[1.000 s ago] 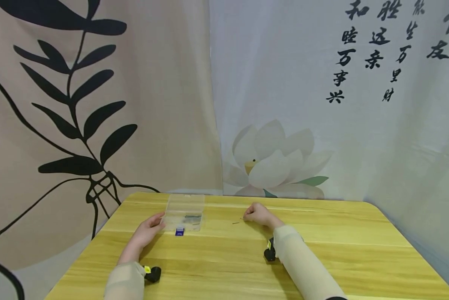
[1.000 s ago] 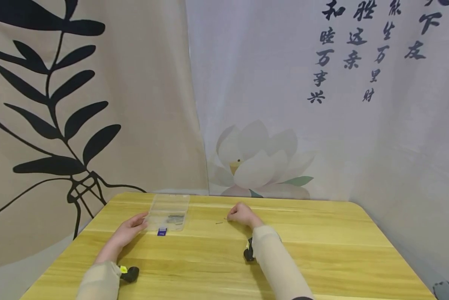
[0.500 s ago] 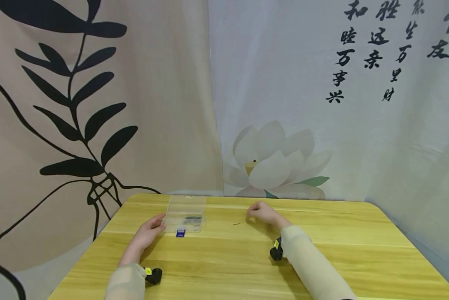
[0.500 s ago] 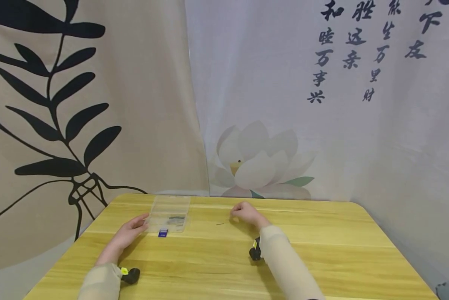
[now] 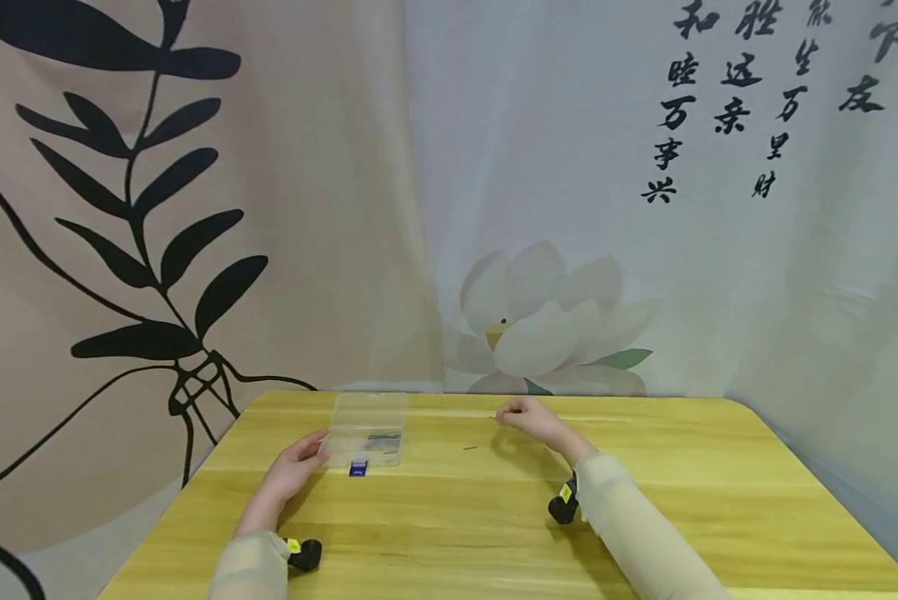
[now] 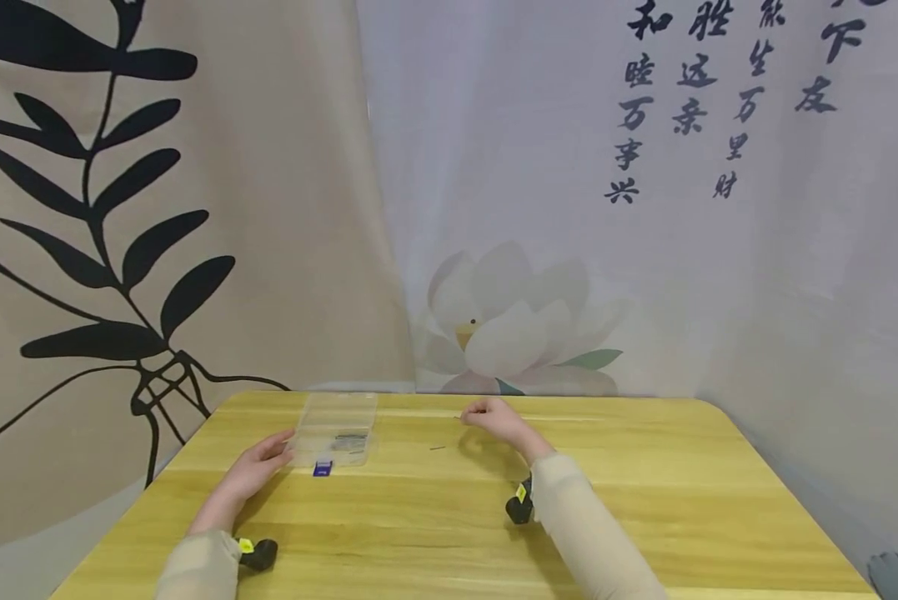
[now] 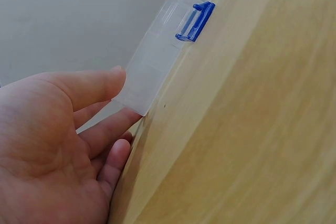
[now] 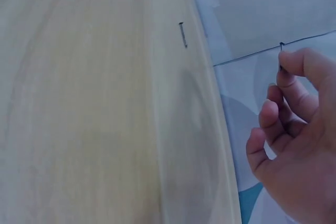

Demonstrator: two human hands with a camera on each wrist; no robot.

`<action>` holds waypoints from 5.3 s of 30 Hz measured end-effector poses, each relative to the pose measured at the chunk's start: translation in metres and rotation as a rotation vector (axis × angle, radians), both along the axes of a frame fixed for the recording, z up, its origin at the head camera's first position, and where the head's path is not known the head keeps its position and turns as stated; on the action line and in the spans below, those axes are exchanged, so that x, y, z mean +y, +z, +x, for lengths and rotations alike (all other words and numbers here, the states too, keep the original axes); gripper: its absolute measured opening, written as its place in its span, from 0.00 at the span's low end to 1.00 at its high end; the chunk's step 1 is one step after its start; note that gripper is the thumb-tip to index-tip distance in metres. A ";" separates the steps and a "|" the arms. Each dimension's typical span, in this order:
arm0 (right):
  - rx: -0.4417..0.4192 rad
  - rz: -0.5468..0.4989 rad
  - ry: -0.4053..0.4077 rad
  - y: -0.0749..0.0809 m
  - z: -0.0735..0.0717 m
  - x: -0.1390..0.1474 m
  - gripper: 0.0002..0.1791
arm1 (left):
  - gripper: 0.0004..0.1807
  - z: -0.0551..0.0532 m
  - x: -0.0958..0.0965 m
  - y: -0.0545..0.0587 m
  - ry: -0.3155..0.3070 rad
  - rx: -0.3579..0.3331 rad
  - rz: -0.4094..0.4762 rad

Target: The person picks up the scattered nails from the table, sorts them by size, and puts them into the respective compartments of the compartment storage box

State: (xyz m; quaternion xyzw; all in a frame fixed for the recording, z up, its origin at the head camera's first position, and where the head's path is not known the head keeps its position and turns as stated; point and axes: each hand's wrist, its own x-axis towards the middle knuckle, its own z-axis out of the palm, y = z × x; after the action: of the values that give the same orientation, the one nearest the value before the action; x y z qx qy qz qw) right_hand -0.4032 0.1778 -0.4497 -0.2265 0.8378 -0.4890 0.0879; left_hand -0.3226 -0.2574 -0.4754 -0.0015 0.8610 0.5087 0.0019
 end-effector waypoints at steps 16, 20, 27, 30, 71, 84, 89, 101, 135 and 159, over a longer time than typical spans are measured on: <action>0.017 -0.006 0.019 0.012 0.013 0.004 0.14 | 0.29 0.002 0.000 -0.005 -0.006 -0.002 -0.003; -0.025 -0.002 0.021 0.010 0.013 -0.004 0.17 | 0.29 0.000 0.000 -0.003 -0.020 0.006 -0.019; 0.029 0.032 0.037 0.004 0.008 -0.037 0.15 | 0.29 0.001 -0.003 0.001 -0.014 0.016 -0.032; 0.084 0.049 0.052 0.000 0.007 -0.053 0.12 | 0.28 0.001 -0.003 0.000 -0.013 0.021 -0.016; 0.367 0.239 0.064 -0.016 0.010 -0.183 0.03 | 0.27 0.002 0.001 -0.001 0.014 0.032 0.005; 0.329 0.192 0.047 -0.014 0.009 -0.175 0.02 | 0.27 0.003 0.002 -0.001 0.016 0.027 0.016; 0.368 0.187 0.011 -0.008 0.002 -0.157 0.02 | 0.27 0.000 0.003 0.001 0.010 0.018 0.009; 0.332 0.192 -0.075 -0.002 -0.006 -0.095 0.02 | 0.28 0.001 0.002 0.000 0.010 0.016 0.003; -0.018 0.068 0.005 -0.029 0.002 -0.039 0.11 | 0.28 -0.001 -0.001 -0.003 -0.006 0.005 0.005; 0.047 0.128 -0.055 -0.031 0.007 -0.049 0.03 | 0.29 -0.003 -0.003 -0.004 -0.005 0.012 -0.006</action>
State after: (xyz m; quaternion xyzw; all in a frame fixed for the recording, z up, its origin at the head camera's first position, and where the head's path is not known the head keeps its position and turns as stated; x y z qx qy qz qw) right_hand -0.3959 0.1291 -0.4805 -0.2088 0.8751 -0.4312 0.0689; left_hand -0.3258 -0.2604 -0.4795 0.0039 0.8626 0.5059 -0.0020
